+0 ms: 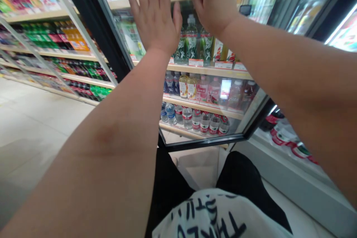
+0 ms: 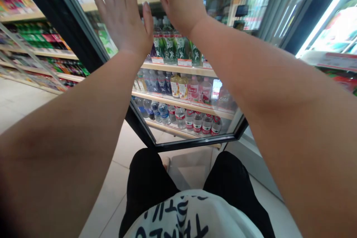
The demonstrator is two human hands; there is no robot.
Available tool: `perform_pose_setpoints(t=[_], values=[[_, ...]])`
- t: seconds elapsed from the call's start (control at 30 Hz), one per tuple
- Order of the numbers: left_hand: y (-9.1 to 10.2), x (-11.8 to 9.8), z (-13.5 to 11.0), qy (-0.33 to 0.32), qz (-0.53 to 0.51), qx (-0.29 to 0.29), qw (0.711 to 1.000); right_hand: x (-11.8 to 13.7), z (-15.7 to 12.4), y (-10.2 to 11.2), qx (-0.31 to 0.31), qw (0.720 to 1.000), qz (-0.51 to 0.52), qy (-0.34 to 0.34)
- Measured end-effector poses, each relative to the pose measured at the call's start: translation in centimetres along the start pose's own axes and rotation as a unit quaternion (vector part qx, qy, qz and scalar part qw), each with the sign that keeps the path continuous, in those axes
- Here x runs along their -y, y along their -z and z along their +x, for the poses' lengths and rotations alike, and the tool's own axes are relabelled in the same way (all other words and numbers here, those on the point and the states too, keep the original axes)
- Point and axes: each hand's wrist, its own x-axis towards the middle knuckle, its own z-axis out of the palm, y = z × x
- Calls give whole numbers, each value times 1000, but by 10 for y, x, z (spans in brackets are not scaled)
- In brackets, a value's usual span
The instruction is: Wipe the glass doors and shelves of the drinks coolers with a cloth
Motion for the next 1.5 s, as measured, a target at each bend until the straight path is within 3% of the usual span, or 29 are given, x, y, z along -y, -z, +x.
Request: perform_pose_setpoints(t=[0.13, 0.27, 0.33, 0.47, 0.53, 0.63, 0.67, 0.77, 0.8, 0.87, 0.97, 1.03, 1.17, 1.33, 1.43, 1.5], values=[[0, -3, 0, -28, 76, -4, 997, 24, -20, 9, 38, 993, -99, 60], [-2, -3, 2, -27, 118, -6, 993, 31, -10, 15, 90, 974, -187, 90], [-3, -3, 2, -34, 111, -6, 993, 23, -7, 16, 62, 979, -190, 48], [-5, -4, 6, -16, 185, 18, 982, -7, -23, 4, -82, 982, -161, -53], [-6, -5, 7, -11, 189, 24, 982, -14, -32, -3, -121, 981, -153, 3], [-6, -5, 6, -21, 140, 10, 990, -8, -32, -4, -80, 981, -147, 102], [-6, -5, 6, -18, 128, 9, 992, -4, -28, -2, -59, 983, -152, 84], [-4, -7, 6, 2, 130, 18, 991, 9, -12, 6, -31, 983, -170, -61], [-4, -8, 6, 6, 141, 25, 990, 11, -10, 7, -30, 983, -167, -70], [-4, -9, 8, 17, 160, 35, 986, 12, -12, 6, -8, 988, -150, 17], [-6, -7, 10, 12, 167, 33, 985, 6, -30, -1, 41, 975, -141, 166], [-8, -5, 10, 3, 166, 22, 986, -1, -48, -6, 19, 975, -142, 169], [-7, -2, 7, -26, 152, -10, 988, -6, -79, -11, -32, 987, -118, 102], [-1, -8, 2, -27, 152, 1, 988, -11, -61, 0, 9, 983, -119, 137], [-1, -8, 2, -16, 137, 9, 990, -26, -53, 1, -59, 976, -129, 167], [-3, -7, 3, -20, 123, 6, 992, -35, -65, -6, -124, 969, -131, 170]])
